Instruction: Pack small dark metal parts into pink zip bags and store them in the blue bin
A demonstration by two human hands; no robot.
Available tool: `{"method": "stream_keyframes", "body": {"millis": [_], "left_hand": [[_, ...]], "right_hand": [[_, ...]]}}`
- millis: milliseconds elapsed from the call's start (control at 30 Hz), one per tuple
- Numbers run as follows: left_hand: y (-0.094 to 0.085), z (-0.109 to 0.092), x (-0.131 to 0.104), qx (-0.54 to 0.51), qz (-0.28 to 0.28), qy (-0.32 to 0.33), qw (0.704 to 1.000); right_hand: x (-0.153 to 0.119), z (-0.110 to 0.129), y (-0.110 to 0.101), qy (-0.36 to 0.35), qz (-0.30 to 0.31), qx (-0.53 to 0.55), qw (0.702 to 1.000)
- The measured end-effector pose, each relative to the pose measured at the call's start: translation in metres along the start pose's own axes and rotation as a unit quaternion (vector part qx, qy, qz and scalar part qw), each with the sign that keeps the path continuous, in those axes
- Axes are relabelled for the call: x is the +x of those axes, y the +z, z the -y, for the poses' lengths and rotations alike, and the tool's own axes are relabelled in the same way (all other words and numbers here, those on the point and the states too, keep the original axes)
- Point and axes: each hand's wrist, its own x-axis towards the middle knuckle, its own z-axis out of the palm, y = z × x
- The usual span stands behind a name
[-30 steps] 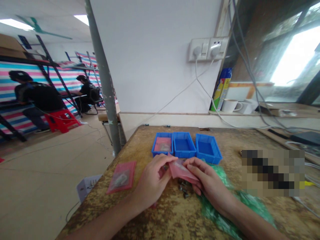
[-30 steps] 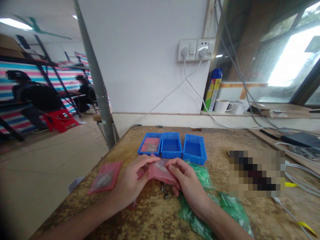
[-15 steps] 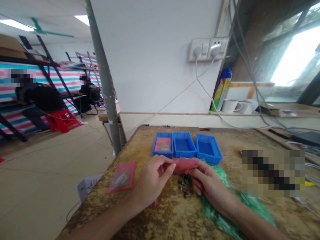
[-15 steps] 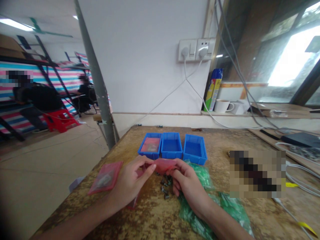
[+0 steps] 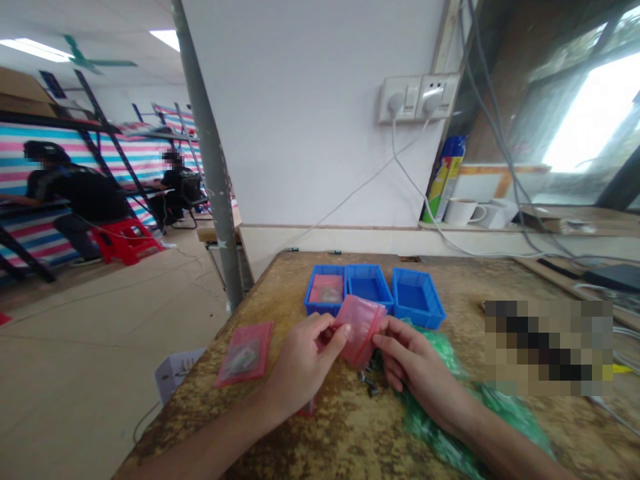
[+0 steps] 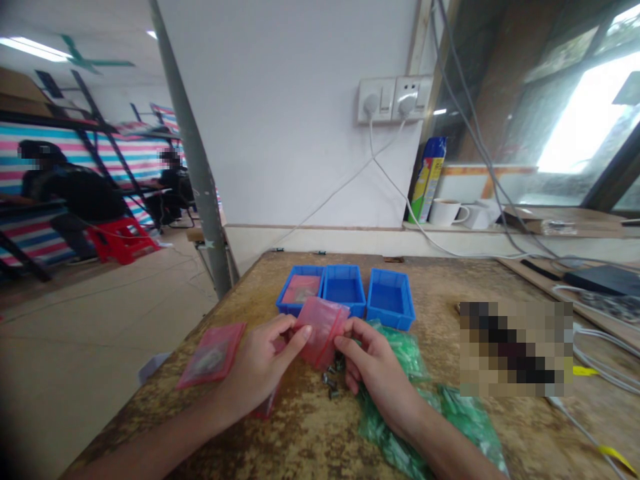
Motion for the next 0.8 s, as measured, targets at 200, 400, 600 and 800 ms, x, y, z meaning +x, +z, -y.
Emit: {"method": "stream_keyframes", "body": {"millis": [200, 400, 600, 800], "left_hand": [[-0.0017, -0.0036, 0.0002, 0.001, -0.006, 0.015, 1.0], [-0.0021, -0.0041, 0.0002, 0.0, 0.0, 0.022, 1.0], [-0.0026, -0.0051, 0.0009, 0.003, -0.002, 0.03, 1.0], [-0.0031, -0.0056, 0.0011, 0.006, -0.004, 0.033, 0.999]], "right_hand": [[0.0004, -0.0007, -0.0008, -0.003, 0.004, -0.003, 1.0], [-0.0009, 0.0006, -0.0002, 0.002, 0.002, -0.006, 1.0], [0.0003, -0.0005, -0.0009, -0.001, 0.001, -0.008, 1.0], [-0.0003, 0.0024, 0.0004, 0.005, 0.004, -0.004, 1.0]]}}
